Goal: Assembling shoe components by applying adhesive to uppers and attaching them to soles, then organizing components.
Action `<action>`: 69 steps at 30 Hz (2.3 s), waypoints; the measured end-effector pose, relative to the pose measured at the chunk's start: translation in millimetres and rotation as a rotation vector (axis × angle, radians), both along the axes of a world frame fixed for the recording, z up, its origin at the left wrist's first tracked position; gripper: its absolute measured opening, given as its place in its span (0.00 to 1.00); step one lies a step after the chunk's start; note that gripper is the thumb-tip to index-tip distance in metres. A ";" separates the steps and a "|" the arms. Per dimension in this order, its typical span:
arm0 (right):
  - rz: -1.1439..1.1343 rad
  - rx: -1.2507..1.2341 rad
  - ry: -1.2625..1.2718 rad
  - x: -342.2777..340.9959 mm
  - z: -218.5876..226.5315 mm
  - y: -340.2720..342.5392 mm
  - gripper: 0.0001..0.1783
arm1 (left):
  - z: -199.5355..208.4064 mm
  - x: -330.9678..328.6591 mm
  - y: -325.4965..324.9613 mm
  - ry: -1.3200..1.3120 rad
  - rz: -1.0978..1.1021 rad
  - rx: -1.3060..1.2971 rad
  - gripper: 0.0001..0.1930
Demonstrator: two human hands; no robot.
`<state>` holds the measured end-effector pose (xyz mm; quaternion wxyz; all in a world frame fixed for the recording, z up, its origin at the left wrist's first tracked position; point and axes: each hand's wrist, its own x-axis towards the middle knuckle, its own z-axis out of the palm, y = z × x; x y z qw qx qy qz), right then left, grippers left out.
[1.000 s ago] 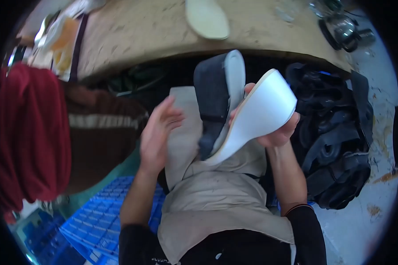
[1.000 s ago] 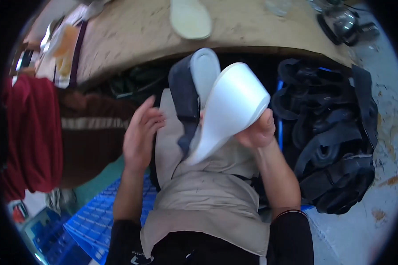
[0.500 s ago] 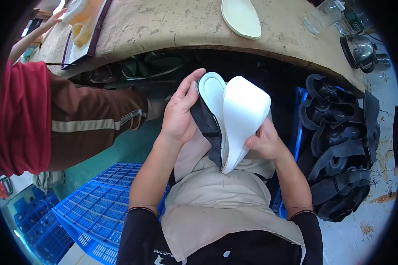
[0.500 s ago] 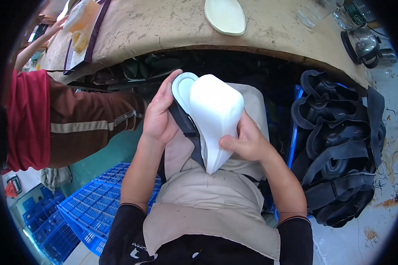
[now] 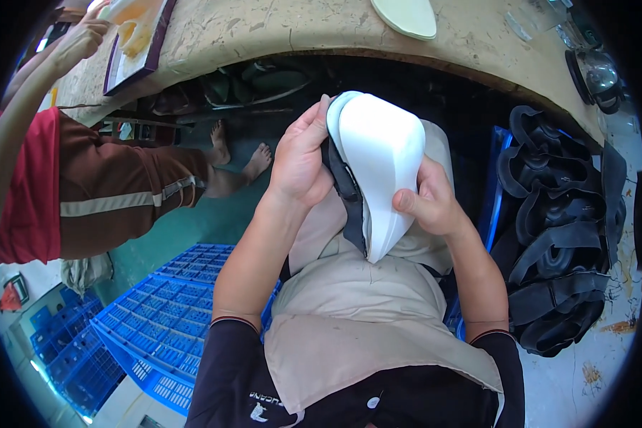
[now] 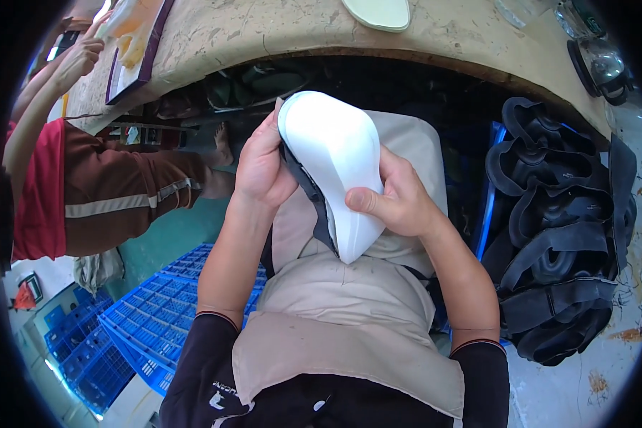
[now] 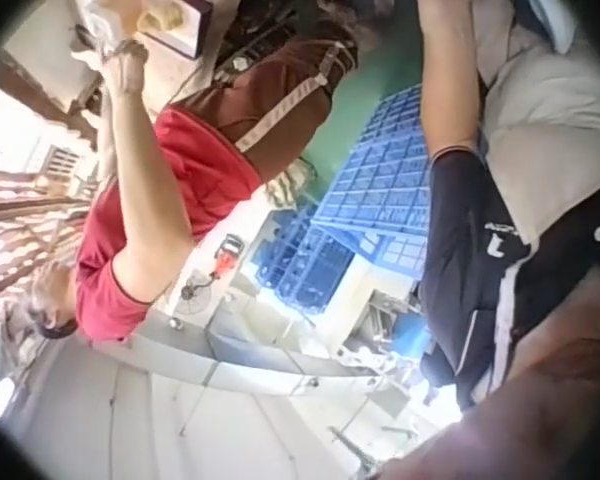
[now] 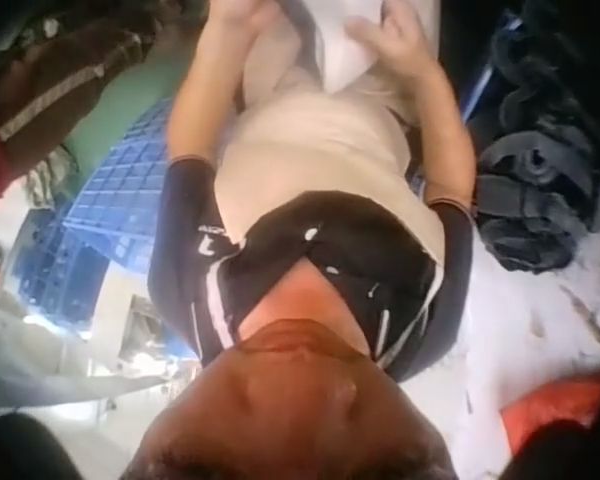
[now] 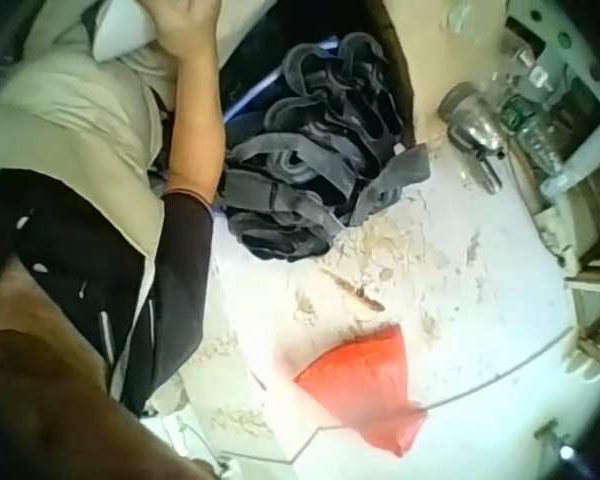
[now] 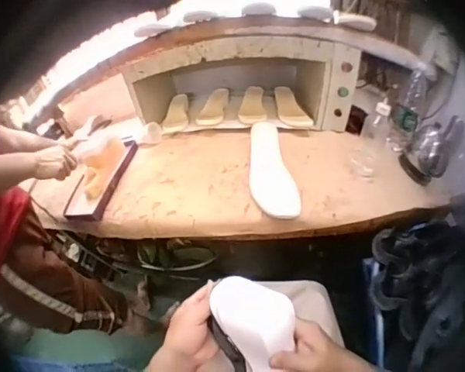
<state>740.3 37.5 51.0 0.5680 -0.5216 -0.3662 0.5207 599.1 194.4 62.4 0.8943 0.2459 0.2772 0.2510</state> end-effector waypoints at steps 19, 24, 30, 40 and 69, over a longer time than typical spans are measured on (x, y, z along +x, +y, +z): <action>-0.015 -0.051 0.005 -5.4 14.5 2.3 0.40 | 17.3 -2.6 2.7 0.073 -0.003 0.121 0.16; 0.027 -0.056 -0.051 -2.4 38.3 4.5 0.45 | 17.3 -8.6 2.7 0.088 0.001 0.158 0.15; 0.064 -0.086 -0.118 -1.7 62.5 4.0 0.50 | 29.5 -9.8 2.1 0.033 -0.002 0.222 0.13; 0.007 -0.033 0.277 1.3 32.0 0.0 0.43 | 47.2 2.5 8.6 0.202 -0.122 0.609 0.15; 0.007 -0.196 0.221 -0.5 -39.0 -17.7 0.53 | -50.0 -45.7 -29.0 0.195 -0.595 0.597 0.16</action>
